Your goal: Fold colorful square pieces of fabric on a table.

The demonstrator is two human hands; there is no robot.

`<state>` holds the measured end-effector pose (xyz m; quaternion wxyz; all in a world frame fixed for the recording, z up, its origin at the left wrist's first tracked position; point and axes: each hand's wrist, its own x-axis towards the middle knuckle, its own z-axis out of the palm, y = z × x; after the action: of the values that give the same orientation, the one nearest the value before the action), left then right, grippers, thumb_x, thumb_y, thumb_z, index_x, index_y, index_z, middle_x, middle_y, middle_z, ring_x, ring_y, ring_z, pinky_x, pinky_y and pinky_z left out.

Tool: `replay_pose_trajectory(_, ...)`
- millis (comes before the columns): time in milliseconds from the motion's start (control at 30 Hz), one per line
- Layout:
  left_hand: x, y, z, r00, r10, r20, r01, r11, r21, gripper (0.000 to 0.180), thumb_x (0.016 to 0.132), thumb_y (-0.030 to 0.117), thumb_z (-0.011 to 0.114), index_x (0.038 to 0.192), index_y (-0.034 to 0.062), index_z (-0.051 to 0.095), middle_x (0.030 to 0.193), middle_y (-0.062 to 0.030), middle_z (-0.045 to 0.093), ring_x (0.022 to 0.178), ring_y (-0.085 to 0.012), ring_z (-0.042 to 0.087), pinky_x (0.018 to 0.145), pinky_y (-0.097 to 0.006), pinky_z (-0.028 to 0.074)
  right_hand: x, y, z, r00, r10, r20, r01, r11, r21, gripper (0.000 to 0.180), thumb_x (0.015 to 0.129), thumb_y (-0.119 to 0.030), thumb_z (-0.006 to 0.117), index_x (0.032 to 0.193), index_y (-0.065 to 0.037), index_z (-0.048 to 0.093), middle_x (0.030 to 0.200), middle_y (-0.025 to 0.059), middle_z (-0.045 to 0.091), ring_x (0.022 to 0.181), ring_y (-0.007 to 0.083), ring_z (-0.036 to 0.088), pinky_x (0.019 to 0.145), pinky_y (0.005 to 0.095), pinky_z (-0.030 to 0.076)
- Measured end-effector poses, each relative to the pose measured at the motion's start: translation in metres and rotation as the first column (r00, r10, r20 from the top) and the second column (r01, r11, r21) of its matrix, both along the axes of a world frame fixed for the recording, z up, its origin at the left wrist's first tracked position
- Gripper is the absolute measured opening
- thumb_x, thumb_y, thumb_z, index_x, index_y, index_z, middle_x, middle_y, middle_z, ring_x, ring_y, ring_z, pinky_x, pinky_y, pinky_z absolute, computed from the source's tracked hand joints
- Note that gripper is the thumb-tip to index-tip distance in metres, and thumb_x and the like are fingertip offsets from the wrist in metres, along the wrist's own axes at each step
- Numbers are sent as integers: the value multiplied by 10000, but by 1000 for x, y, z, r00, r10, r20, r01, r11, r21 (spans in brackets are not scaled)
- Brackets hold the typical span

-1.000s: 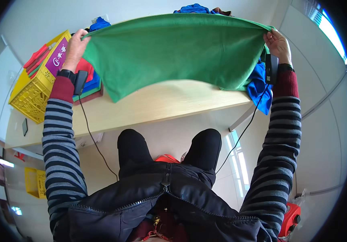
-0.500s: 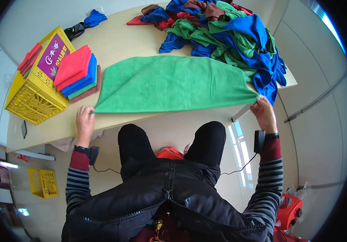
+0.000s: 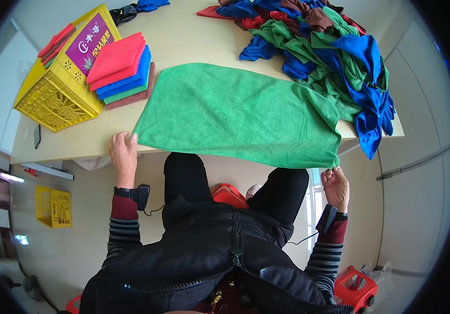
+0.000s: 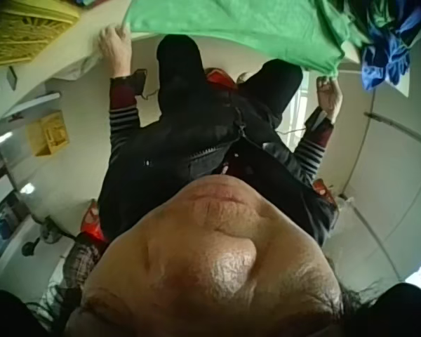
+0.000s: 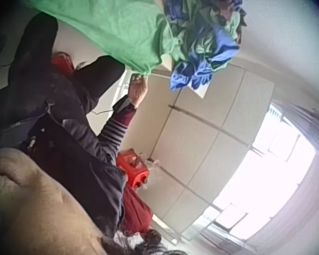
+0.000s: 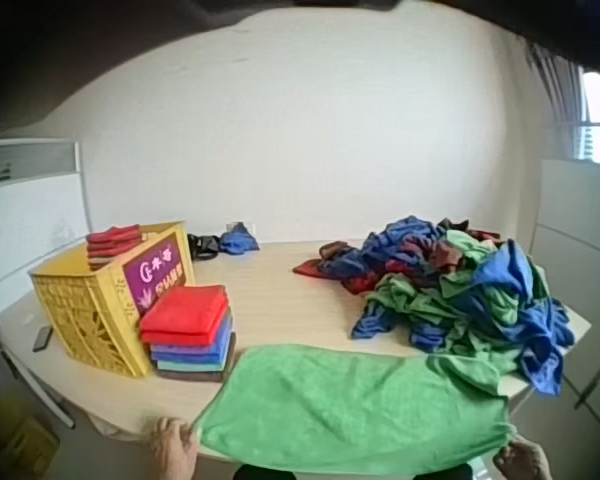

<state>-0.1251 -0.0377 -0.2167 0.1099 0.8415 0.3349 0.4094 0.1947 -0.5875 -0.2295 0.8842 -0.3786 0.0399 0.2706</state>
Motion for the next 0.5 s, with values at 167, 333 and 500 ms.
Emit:
replay_pose_trajectory(167, 10, -1, 10, 955, 145, -257, -144, 989, 25, 126, 861, 76, 687, 891, 17, 579, 920, -143, 614, 874, -339, 601, 783, -425, 487, 2, 0, -27, 991, -13, -135, 22, 998, 64, 44, 987, -60, 576, 1007, -23, 588, 901, 61, 686, 788, 148, 657, 829, 336, 564)
replay_pose_trajectory(333, 14, 12, -4, 1000, 19, 24, -10, 940, -341, 144, 913, 101, 680, 888, 18, 564, 783, -86, 601, 680, -224, 584, 643, -347, 496, 10, 9, 0, 998, -52, -45, 54, 998, 29, 73, 999, -87, 558, 972, -24, 583, 850, 61, 659, 754, 155, 630, 795, 331, 547)
replay_pose_trajectory(500, 68, 5, 36, 846, -154, 511, 447, 729, -519, 144, 961, 106, 651, 884, 24, 560, 746, 12, 555, 637, -61, 511, 552, -233, 448, 15, 94, 99, 916, -6, 401, 115, 962, -249, 85, 1006, -142, 546, 1000, -84, 607, 897, 5, 628, 782, 112, 609, 774, 279, 529)
